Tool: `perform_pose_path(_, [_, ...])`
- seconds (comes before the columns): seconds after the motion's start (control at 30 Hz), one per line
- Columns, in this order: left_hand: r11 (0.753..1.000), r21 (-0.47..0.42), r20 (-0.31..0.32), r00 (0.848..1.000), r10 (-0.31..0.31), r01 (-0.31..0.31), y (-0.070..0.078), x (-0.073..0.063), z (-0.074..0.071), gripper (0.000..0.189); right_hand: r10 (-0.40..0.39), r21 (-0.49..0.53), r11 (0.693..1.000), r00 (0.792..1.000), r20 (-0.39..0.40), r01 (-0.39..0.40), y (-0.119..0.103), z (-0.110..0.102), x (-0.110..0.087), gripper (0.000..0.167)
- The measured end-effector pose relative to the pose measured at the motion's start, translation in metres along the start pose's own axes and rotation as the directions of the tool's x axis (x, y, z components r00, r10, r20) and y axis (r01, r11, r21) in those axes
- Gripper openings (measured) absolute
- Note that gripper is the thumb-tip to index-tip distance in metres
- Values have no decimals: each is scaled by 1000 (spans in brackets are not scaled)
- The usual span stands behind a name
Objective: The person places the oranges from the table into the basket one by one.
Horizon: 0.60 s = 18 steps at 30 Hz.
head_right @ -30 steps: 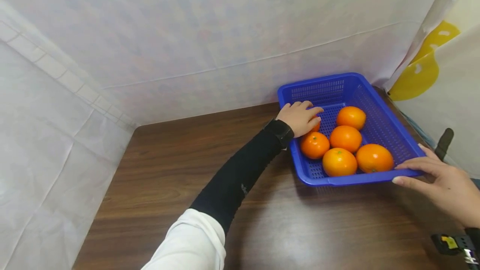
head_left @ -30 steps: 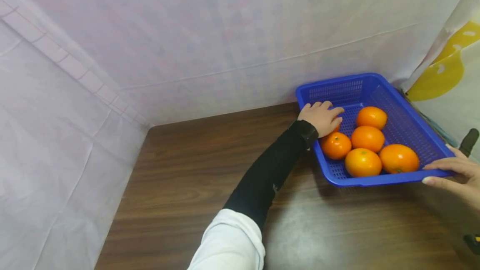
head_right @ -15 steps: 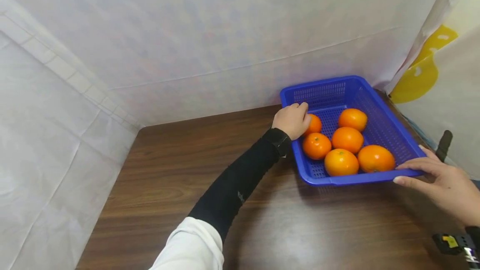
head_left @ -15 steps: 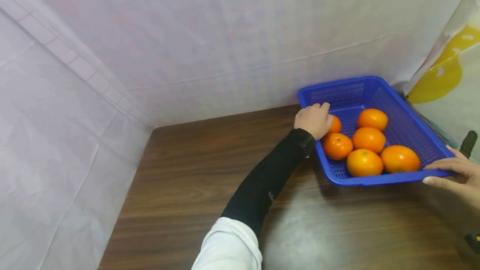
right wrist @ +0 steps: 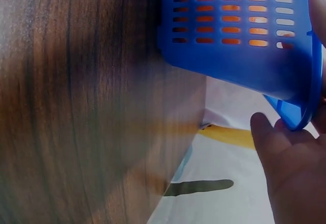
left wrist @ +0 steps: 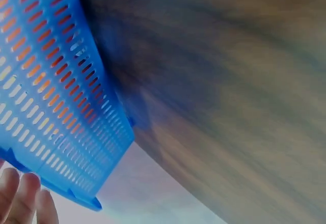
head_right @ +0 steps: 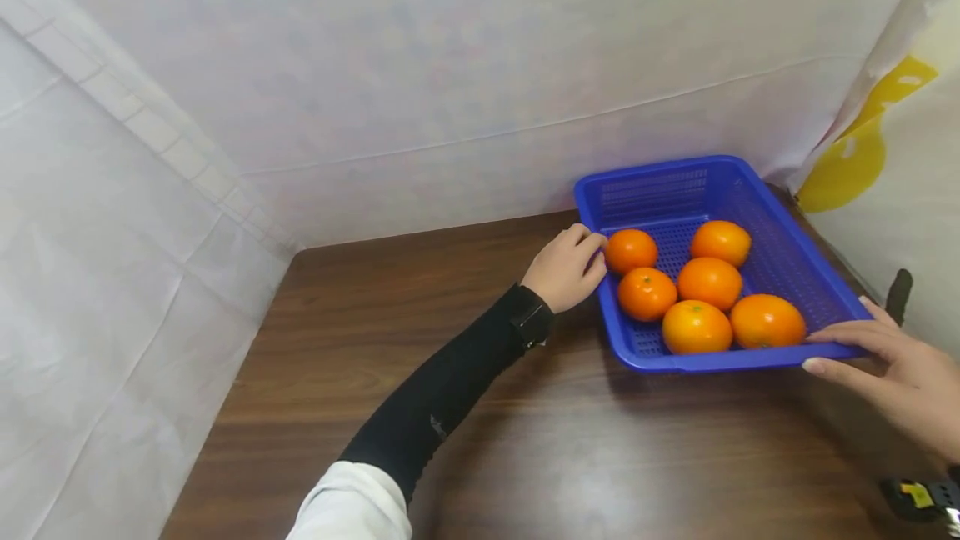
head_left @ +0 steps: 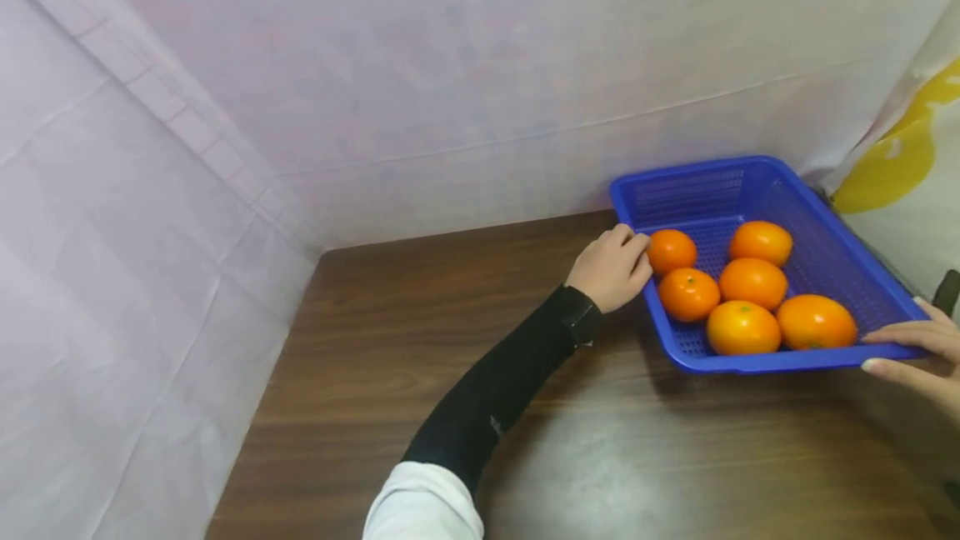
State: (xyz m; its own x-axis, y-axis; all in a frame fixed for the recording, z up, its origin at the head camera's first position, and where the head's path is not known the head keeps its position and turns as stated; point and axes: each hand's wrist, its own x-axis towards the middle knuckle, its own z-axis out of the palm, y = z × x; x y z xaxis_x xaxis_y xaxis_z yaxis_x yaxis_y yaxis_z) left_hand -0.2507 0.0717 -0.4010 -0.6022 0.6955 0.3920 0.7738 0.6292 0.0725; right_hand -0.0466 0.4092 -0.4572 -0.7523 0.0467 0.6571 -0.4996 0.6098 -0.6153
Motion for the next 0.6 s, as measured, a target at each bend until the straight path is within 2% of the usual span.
perform_pose_path(0.1, [999,31,-21,1000,23,-22,-4,-12,-3,29,-6,-21,1000,1000,19,7,6,-3,0,49])
perform_pose_path(0.2, [997,65,-28,999,35,-33,-6,-24,-6,29,53,-76,996,998,40,-50,7,-5,-1,72])
perform_pose_path(0.27, [996,78,-29,999,43,-41,-8,-33,-9,30,104,-118,988,994,45,-98,4,-6,-2,82])
perform_pose_path(0.33, [996,79,-23,999,47,-45,-9,-42,-12,30,149,-147,979,988,45,-141,3,-6,-5,84])
perform_pose_path(0.43, [997,62,-14,999,47,-46,-11,-56,-19,30,172,-172,971,985,24,-165,6,-6,-9,76])
perform_pose_path(0.6, [999,32,-19,999,39,-38,-18,-77,-29,31,150,-175,972,988,-36,-154,5,-1,-14,71])
